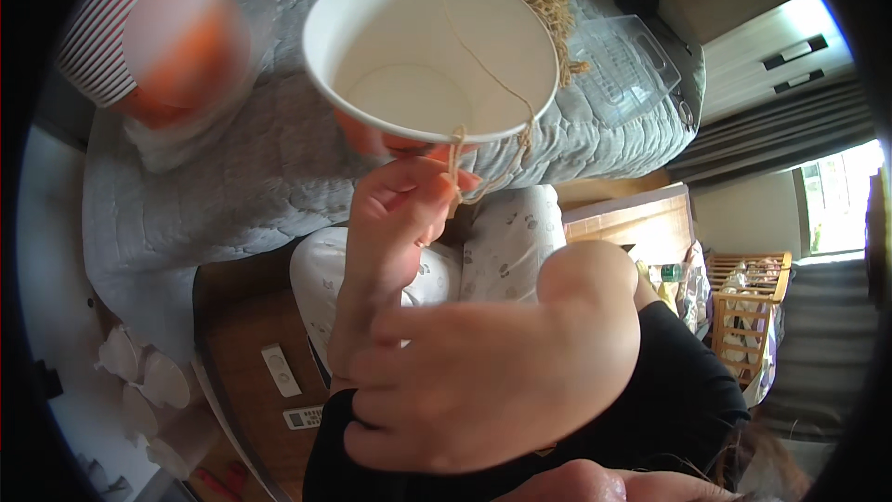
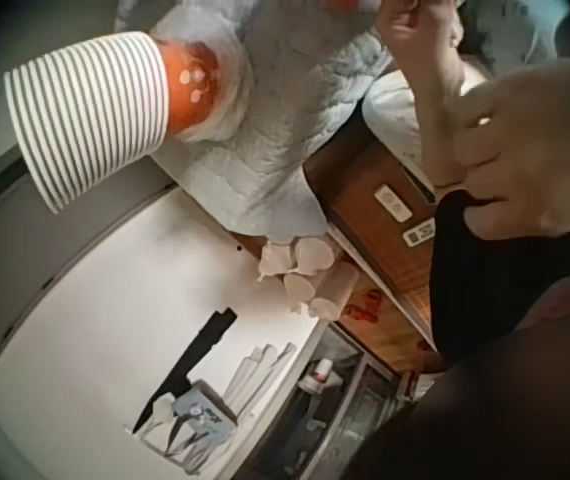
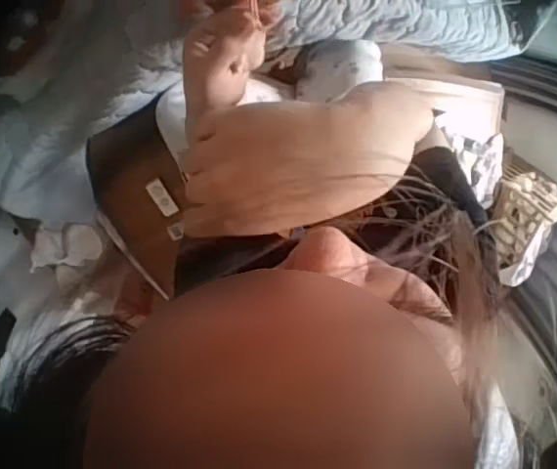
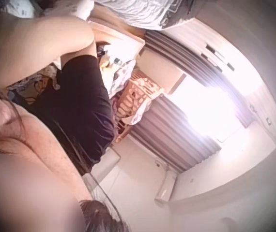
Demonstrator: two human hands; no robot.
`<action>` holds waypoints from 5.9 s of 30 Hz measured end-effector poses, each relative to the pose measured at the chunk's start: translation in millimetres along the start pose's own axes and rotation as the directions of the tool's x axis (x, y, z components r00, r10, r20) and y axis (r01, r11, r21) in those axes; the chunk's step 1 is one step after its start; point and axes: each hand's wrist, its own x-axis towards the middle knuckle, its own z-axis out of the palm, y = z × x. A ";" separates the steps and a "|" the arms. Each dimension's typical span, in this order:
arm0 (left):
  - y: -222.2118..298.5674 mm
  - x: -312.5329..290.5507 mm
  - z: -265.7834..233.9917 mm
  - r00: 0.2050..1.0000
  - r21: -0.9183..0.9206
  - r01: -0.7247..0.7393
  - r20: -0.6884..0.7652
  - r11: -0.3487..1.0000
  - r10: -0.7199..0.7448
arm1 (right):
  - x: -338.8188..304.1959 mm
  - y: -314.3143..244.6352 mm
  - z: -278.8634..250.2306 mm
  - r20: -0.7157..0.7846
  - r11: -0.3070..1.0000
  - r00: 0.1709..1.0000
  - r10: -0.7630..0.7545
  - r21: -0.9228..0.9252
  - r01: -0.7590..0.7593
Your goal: Tying thin string handles onto festive popcorn buckets.
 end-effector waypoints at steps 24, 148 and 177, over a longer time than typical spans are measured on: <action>-8.5 0.8 -7.6 0.979 -0.010 -0.195 0.050 0.981 0.196 | -27.1 1.3 -41.3 0.393 0.983 0.905 -0.161 -0.023 0.185; 3.0 -12.0 15.3 0.990 0.074 -0.090 -0.105 0.993 0.098 | -83.4 59.8 39.0 -0.793 0.785 0.605 0.071 -0.329 -0.524; -12.4 -4.2 14.7 0.962 -0.071 -0.245 -0.141 0.967 0.233 | -71.6 54.5 56.1 -0.915 0.899 0.332 0.230 0.069 -0.433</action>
